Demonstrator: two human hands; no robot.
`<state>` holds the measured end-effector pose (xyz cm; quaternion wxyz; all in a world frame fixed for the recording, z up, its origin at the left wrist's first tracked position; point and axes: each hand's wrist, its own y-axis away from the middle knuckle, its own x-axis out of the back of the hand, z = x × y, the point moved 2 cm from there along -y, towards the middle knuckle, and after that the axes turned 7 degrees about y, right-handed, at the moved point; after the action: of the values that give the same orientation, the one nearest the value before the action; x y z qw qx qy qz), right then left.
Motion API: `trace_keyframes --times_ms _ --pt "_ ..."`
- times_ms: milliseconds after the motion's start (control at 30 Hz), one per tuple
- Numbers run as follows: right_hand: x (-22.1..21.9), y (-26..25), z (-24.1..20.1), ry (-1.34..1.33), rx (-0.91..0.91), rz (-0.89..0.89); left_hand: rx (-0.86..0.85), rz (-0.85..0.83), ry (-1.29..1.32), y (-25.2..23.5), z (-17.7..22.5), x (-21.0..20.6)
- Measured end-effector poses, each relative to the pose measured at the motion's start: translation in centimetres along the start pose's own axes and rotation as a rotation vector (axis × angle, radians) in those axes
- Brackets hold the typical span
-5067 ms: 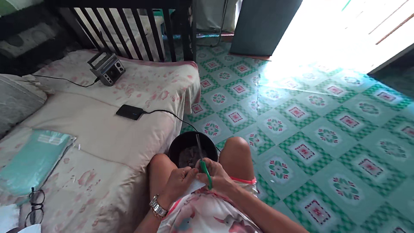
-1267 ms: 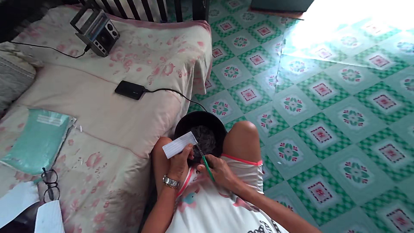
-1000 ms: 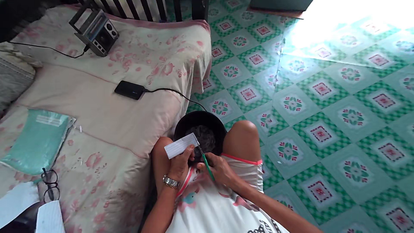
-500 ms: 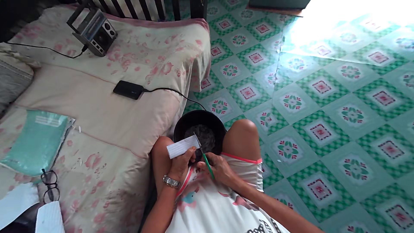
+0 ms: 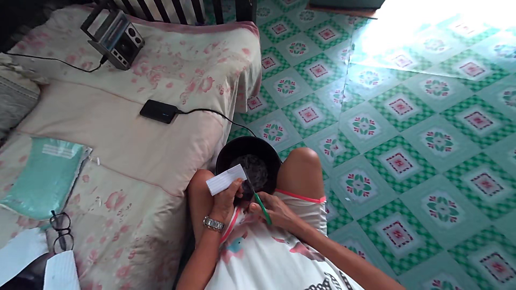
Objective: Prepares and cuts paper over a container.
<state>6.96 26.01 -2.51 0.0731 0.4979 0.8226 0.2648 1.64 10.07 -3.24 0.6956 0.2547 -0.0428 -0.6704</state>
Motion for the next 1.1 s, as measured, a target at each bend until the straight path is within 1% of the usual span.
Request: trace_keyframes --times_ms 100,267,400,933,1100 --pt "-0.1 0.42 -0.01 0.044 0.004 -0.042 -0.023 0.002 0.006 -0.37 -0.06 0.0" --pt "-0.18 0.09 -0.31 0.095 -0.003 -0.036 -0.031 -0.024 0.007 -0.47 -0.29 0.11" --pt "-0.16 -0.28 -0.53 0.121 0.001 0.005 -0.033 -0.022 0.015 -0.34 -0.36 0.17" --pt "-0.5 -0.55 -0.4 0.115 -0.021 0.036 -0.025 -0.014 0.035 -0.23 -0.43 0.13" --pt "-0.63 -0.36 -0.44 0.113 -0.025 0.088 -0.02 -0.019 0.033 -0.27 -0.41 0.15"
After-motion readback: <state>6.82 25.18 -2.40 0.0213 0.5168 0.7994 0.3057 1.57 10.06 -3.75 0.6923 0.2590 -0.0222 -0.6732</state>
